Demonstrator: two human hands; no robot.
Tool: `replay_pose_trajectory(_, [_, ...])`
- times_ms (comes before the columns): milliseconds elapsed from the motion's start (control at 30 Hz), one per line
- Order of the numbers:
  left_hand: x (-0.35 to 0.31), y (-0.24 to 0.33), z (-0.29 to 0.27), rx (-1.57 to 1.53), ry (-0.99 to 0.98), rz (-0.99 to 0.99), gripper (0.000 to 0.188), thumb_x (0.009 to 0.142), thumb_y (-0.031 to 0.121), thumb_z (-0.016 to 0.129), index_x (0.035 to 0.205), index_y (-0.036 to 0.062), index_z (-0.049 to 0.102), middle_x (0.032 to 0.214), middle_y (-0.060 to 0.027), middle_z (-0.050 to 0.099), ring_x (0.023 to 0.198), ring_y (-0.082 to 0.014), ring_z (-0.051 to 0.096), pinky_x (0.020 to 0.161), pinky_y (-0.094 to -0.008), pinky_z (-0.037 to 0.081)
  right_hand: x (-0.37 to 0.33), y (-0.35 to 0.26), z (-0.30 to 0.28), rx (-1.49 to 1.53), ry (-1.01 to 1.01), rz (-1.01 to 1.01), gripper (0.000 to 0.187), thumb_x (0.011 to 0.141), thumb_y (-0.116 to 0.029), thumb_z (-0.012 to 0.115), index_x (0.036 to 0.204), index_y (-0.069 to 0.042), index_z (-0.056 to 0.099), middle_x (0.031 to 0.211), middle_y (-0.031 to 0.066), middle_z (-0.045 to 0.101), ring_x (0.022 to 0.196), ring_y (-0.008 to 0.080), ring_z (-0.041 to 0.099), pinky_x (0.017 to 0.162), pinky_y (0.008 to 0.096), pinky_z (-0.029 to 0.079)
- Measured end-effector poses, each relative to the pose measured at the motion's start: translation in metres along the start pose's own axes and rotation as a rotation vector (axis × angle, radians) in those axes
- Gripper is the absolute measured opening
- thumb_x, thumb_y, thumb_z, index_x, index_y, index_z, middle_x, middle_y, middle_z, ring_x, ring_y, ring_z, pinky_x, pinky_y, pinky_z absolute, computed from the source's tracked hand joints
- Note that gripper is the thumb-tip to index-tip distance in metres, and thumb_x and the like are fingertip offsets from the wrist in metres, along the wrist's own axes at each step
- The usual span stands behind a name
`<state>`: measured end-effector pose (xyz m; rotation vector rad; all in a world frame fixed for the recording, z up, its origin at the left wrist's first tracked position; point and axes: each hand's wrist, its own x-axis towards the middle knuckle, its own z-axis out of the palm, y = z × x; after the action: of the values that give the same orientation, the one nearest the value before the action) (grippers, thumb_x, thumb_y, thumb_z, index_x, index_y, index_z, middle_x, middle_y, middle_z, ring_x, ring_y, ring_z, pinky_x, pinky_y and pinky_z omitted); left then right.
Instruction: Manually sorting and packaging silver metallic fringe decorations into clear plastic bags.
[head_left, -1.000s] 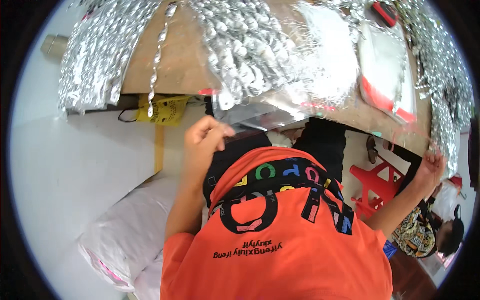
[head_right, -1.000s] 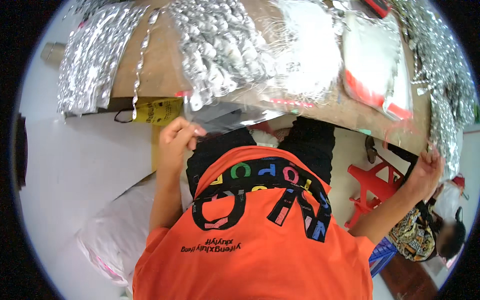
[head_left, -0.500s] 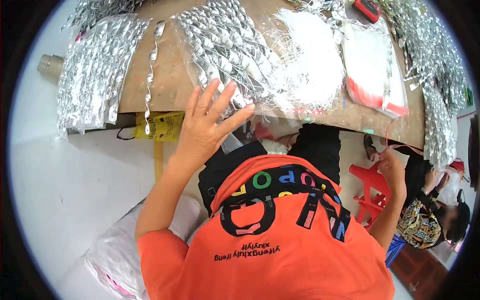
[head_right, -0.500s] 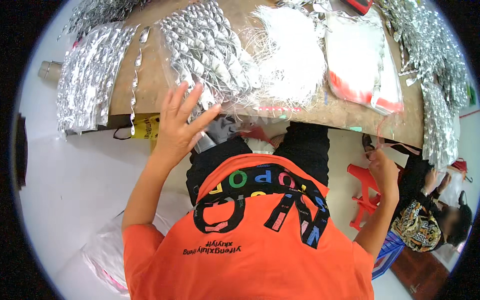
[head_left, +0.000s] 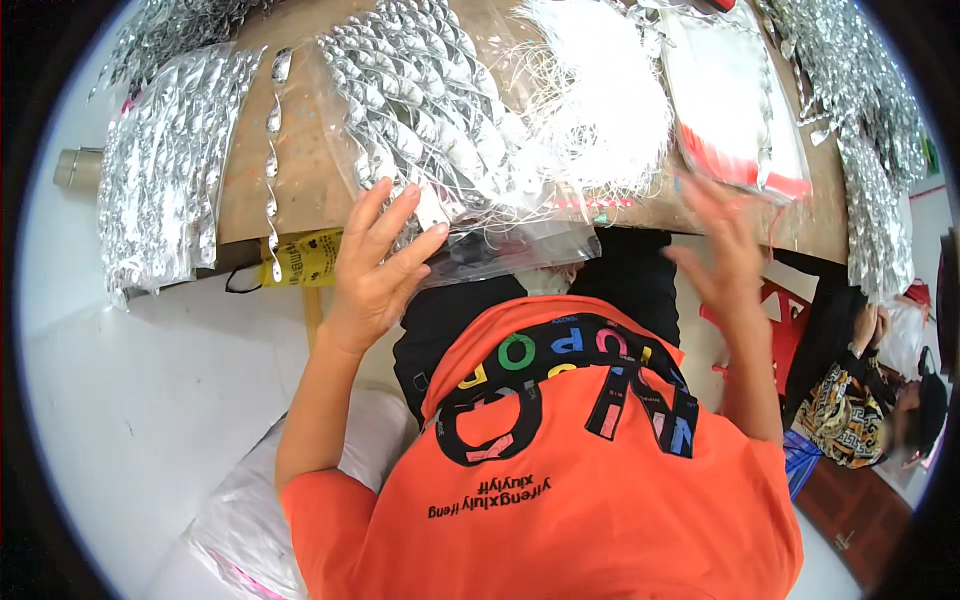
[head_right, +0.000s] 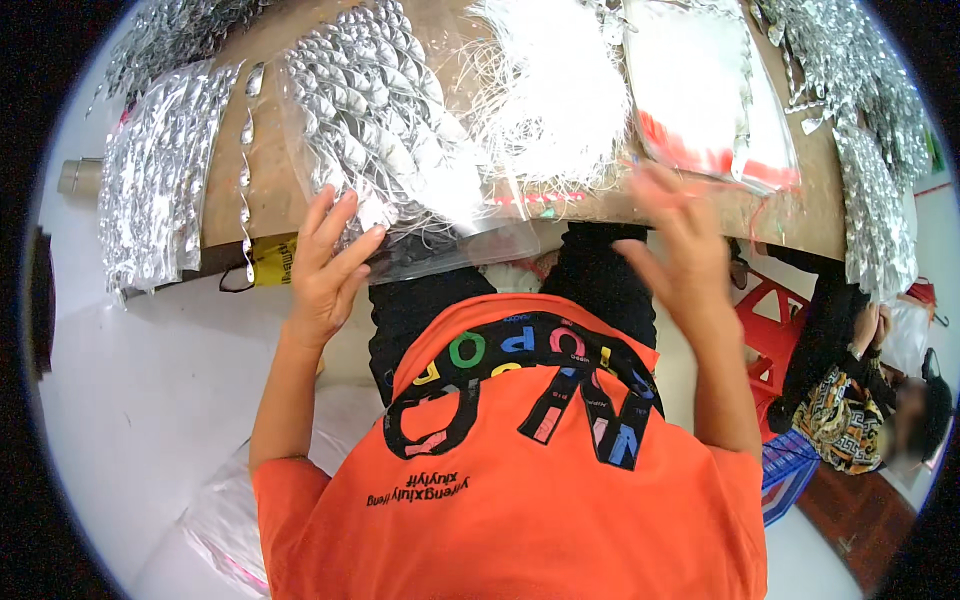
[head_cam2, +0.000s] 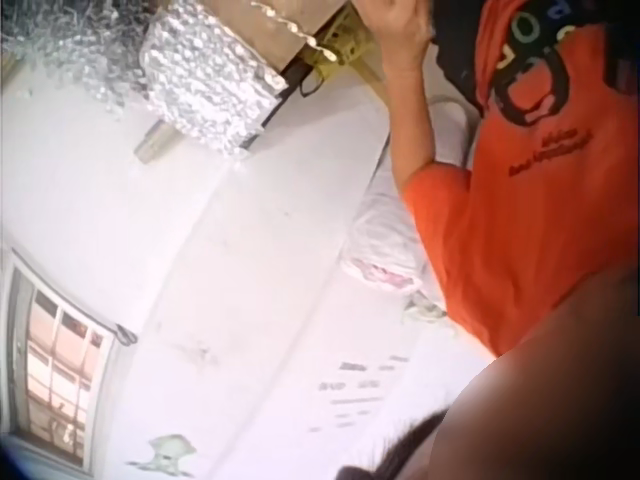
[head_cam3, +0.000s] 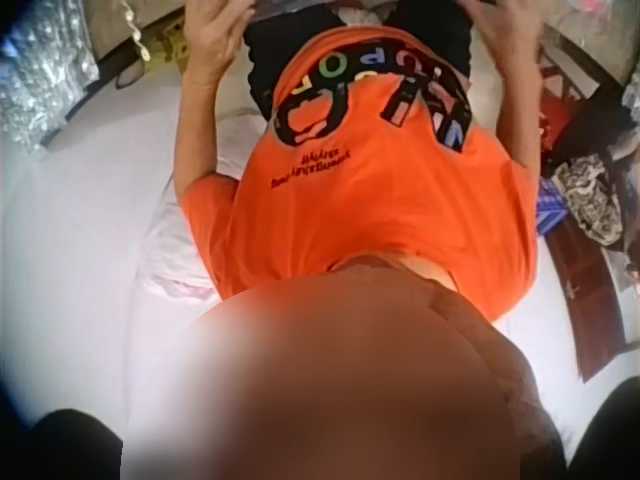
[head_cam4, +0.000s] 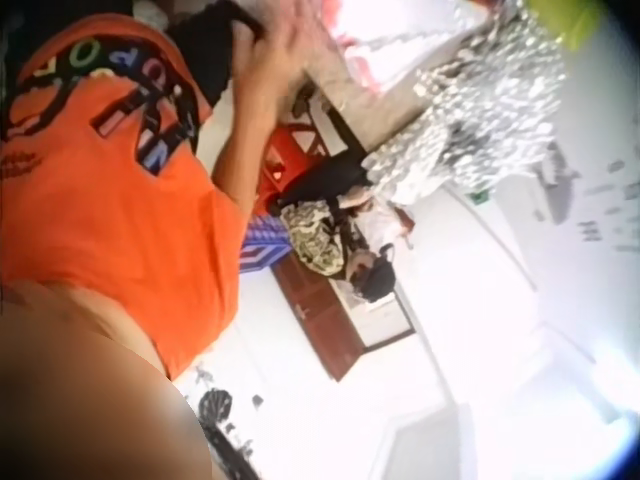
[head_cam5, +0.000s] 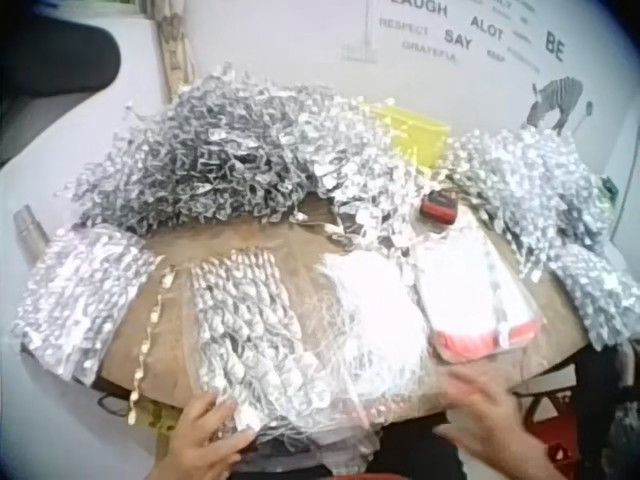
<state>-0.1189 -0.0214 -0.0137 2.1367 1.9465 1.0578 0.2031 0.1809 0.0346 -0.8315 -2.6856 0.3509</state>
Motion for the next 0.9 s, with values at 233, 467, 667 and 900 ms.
replay_pose_trajectory(233, [-0.002,-0.007,-0.001,0.034,-0.003,0.066,0.042,0.074,0.011,0.068,0.115,0.0171,0.065,0.133,-0.0114,0.049,0.125,-0.0352,0.042,0.102,-0.0473,0.036,0.04,-0.027,0.071,0.064,0.136,-0.367,0.069,0.058,-0.008,0.08,0.121,-0.019,0.057,0.14,0.0173,0.04,0.128,0.0359,0.04,0.101,0.0463,0.032])
replay_pose_trajectory(467, [-0.019,-0.004,0.005,0.236,0.073,0.164,0.041,0.075,0.012,0.069,0.115,0.0179,0.064,0.129,-0.0088,0.052,0.121,-0.0322,0.046,0.098,-0.045,0.042,0.064,-0.022,0.079,-0.096,0.141,-0.643,0.052,0.067,-0.013,0.074,0.115,-0.031,0.061,0.139,0.0142,0.042,0.126,0.034,0.043,0.101,0.0457,0.032])
replay_pose_trajectory(667, [-0.015,0.002,0.005,0.209,0.07,0.128,0.035,0.076,0.012,0.068,0.111,0.0155,0.066,0.126,-0.0077,0.055,0.117,-0.0316,0.05,0.096,-0.0449,0.043,0.06,-0.021,0.065,0.148,0.118,-0.464,0.067,0.064,-0.012,0.077,0.126,-0.016,0.052,0.139,0.0189,0.041,0.126,0.0389,0.042,0.1,0.0472,0.033])
replay_pose_trajectory(900, [-0.018,0.009,0.004,0.194,0.076,0.052,0.035,0.073,0.007,0.069,0.108,0.0115,0.066,0.125,-0.0099,0.056,0.116,-0.0328,0.051,0.095,-0.0445,0.045,0.05,-0.018,0.052,0.3,0.261,-0.268,0.06,0.067,0.01,0.059,0.122,-0.015,0.057,0.128,0.0164,0.053,0.115,0.0332,0.051,0.092,0.0382,0.041])
